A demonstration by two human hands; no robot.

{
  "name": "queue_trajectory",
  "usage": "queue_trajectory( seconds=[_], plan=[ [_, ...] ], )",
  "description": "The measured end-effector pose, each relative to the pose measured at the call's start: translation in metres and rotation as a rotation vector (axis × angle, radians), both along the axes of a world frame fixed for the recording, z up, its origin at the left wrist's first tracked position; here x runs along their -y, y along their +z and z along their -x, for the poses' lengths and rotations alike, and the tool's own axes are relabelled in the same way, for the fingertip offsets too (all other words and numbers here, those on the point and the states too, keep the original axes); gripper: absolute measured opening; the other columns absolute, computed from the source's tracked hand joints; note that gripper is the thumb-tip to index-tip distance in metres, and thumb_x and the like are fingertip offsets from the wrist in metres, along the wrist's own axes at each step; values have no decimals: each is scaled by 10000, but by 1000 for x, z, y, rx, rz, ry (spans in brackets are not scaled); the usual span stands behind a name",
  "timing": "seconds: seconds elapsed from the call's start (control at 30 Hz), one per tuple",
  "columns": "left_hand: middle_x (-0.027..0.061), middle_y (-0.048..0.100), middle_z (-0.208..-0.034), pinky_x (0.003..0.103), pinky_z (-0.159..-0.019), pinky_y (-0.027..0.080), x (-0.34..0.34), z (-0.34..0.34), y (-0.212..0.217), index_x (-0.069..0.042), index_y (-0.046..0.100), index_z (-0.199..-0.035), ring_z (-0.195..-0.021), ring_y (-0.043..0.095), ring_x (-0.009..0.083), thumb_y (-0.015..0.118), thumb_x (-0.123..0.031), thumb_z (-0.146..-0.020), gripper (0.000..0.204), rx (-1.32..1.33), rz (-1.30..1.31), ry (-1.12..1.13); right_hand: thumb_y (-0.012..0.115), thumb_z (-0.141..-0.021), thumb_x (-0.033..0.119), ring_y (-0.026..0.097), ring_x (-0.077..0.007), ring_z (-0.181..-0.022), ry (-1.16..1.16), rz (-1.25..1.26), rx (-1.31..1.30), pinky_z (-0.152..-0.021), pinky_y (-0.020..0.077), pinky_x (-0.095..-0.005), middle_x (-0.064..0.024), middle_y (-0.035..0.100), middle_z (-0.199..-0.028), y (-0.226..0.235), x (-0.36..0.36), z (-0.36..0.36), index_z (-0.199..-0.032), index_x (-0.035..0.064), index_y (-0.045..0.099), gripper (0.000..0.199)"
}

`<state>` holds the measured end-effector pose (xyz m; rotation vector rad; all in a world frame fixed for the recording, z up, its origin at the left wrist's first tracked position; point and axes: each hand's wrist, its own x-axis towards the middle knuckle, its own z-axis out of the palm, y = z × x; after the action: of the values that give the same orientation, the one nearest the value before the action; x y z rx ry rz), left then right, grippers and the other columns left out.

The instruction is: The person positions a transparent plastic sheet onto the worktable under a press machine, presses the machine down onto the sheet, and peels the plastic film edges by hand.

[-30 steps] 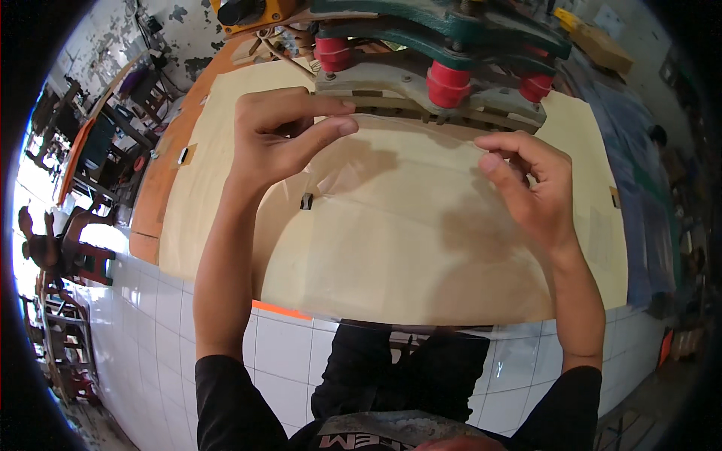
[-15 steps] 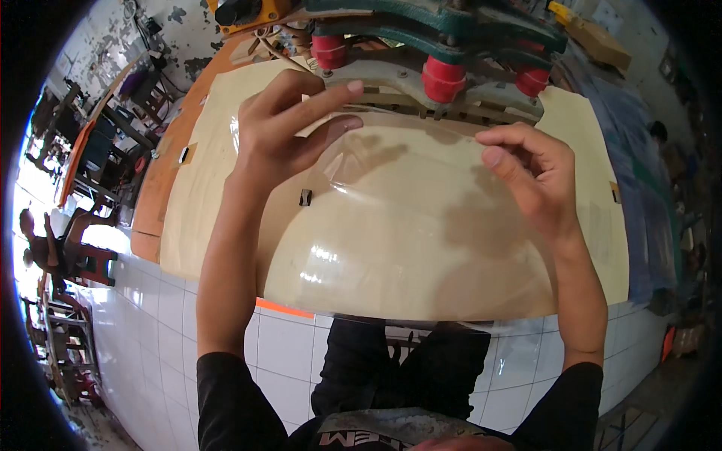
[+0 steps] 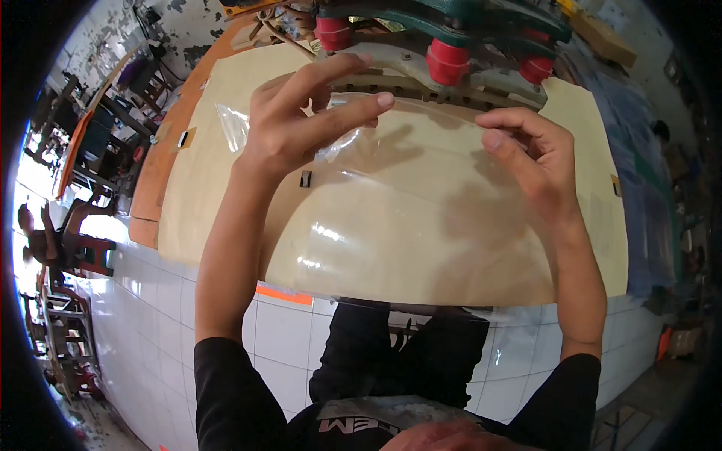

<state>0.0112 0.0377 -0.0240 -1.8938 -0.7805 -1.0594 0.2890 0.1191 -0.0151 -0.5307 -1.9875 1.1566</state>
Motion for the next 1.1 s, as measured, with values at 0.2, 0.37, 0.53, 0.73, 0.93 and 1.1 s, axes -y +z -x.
queue_trajectory(
  seconds=[0.2, 0.37, 0.53, 0.73, 0.93, 1.1],
  plan=[
    [77, 662, -1026, 209, -467, 431, 10, -4, 1, -174, 744, -1011, -553, 540, 88, 833, -69, -600, 433, 96, 176, 50, 696, -805, 90, 357, 3, -549, 41, -113, -12, -482, 272, -176, 31, 596, -762, -2, -7, -4, -985, 11, 697, 197],
    [7, 591, -653, 258, -431, 362, 7, -5, 3, -114, 732, -986, -474, 472, 127, 830, -227, -656, 362, 127, 245, 2, 689, -777, 62, 333, -11, -516, 50, -247, 22, -463, 257, -193, 17, 599, -747, 2, -5, -6, -943, 20, 712, 173],
    [-9, 519, -543, 260, -418, 336, 9, -8, 3, -104, 730, -865, -442, 473, 121, 837, -238, -654, 272, 140, 314, 17, 684, -787, 62, 324, -12, -495, 31, -276, 30, -454, 259, -199, 11, 610, -736, 6, -1, -6, -940, 22, 709, 161],
    [-6, 521, -530, 264, -414, 326, 9, -7, 3, -96, 713, -787, -427, 470, 119, 830, -202, -671, 196, 129, 355, 36, 691, -782, 74, 327, -13, -491, -25, -255, 45, -448, 268, -199, 12, 634, -762, 4, -2, -3, -945, 27, 707, 171],
    [-2, 558, -548, 264, -418, 336, 9, -5, 4, -89, 702, -764, -425, 479, 119, 813, -193, -693, 168, 116, 353, 66, 681, -770, 77, 316, -8, -513, -1, -315, 83, -479, 260, -189, 29, 606, -752, 5, -4, -6, -975, 27, 697, 212],
    [1, 580, -564, 255, -423, 345, 10, -5, 6, -82, 699, -764, -427, 492, 117, 810, -186, -695, 167, 103, 357, 62, 697, -760, 93, 326, -26, -502, -11, -334, 100, -460, 272, -202, 14, 620, -751, 7, -1, -7, -972, 46, 707, 217]
  ],
)
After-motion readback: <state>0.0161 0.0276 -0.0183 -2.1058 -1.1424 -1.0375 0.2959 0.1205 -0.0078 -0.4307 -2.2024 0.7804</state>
